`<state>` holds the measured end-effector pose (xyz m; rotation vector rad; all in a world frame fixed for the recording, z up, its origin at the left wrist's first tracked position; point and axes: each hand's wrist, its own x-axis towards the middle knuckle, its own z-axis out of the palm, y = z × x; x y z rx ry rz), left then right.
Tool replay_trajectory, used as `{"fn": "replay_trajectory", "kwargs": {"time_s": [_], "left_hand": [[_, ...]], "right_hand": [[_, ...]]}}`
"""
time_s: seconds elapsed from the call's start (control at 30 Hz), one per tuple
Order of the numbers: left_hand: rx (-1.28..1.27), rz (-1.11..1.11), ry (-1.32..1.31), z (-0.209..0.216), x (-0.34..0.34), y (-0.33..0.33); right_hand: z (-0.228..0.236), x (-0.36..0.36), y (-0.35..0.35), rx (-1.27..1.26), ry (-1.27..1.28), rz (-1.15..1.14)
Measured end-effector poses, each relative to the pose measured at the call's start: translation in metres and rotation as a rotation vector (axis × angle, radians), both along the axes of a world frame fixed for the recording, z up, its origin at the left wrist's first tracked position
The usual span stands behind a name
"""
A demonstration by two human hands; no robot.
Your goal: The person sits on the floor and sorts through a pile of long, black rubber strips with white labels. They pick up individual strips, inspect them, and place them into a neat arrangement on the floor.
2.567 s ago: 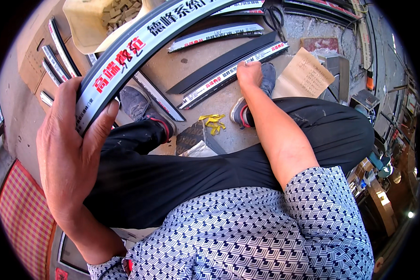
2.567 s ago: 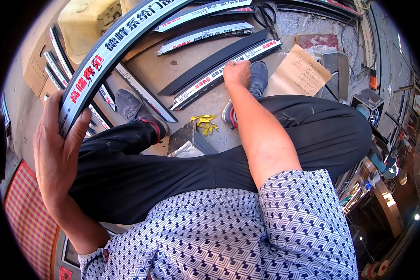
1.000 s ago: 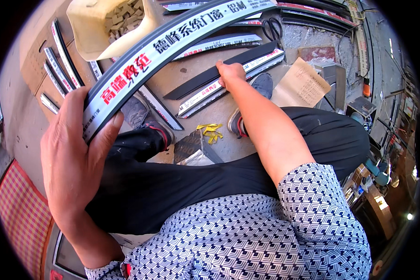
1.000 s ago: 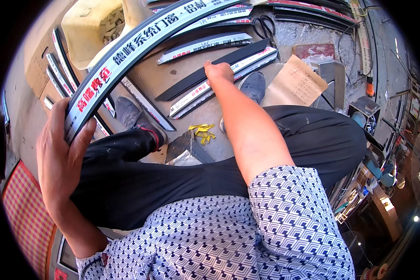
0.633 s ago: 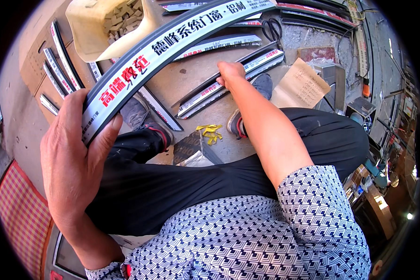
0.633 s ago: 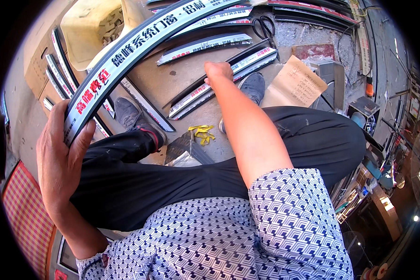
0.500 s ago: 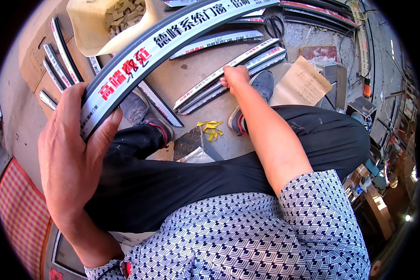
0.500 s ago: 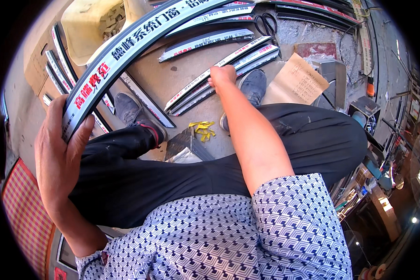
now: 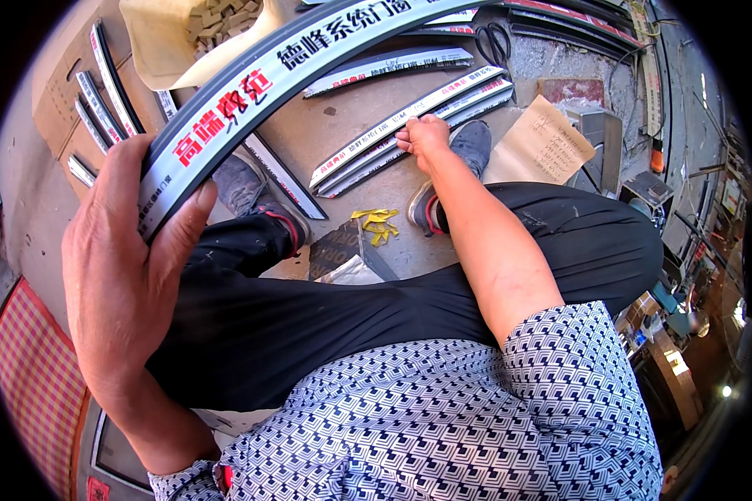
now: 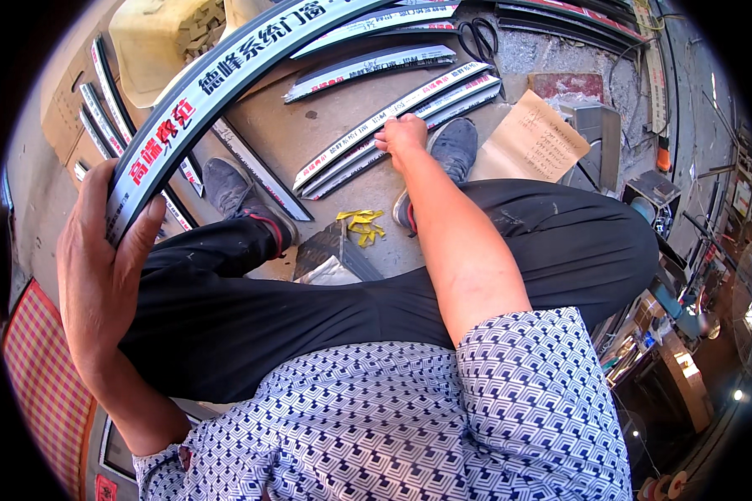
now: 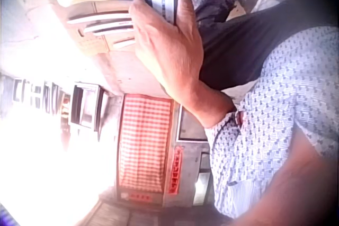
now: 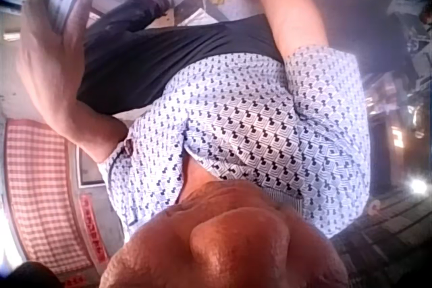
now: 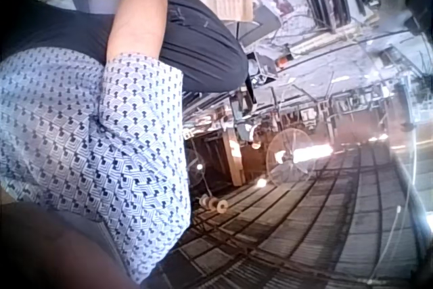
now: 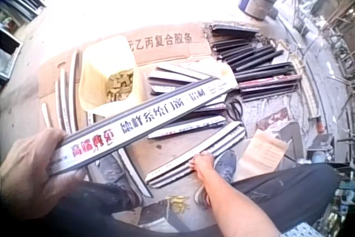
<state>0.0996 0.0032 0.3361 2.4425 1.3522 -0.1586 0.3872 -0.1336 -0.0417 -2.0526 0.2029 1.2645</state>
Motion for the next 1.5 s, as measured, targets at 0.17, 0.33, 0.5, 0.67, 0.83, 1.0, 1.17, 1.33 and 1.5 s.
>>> {"fn": "replay_trajectory", "kwargs": {"time_s": [0.17,0.33,0.5,0.67,0.83,1.0,1.17,1.33,1.5], "left_hand": [[0.003,-0.014,0.012,0.002,0.001,0.000],[-0.047,0.001,0.048,-0.002,-0.006,0.001],[-0.051,-0.009,0.041,0.000,-0.002,0.001],[-0.040,-0.022,0.038,0.000,-0.003,0.001],[-0.004,-0.013,0.008,-0.001,-0.001,-0.001],[-0.007,-0.005,0.005,-0.001,-0.001,-0.001],[0.019,-0.028,-0.004,0.001,0.000,0.001],[-0.020,0.043,-0.017,0.002,0.004,0.003],[-0.052,0.092,-0.087,0.005,0.002,0.004]], "right_hand": [[-0.001,-0.001,-0.002,0.007,0.003,-0.005],[0.001,-0.007,-0.007,0.069,0.005,-0.033],[0.003,-0.010,-0.014,0.133,-0.020,-0.078],[0.005,-0.011,-0.016,0.166,0.003,-0.065],[0.008,-0.013,-0.020,0.195,0.019,-0.091],[0.013,-0.015,-0.020,0.257,0.035,-0.121],[0.026,-0.016,-0.015,0.369,0.001,-0.146],[0.060,-0.015,0.007,0.483,-0.083,-0.090],[0.111,-0.012,0.037,0.689,-0.161,0.012]]}}
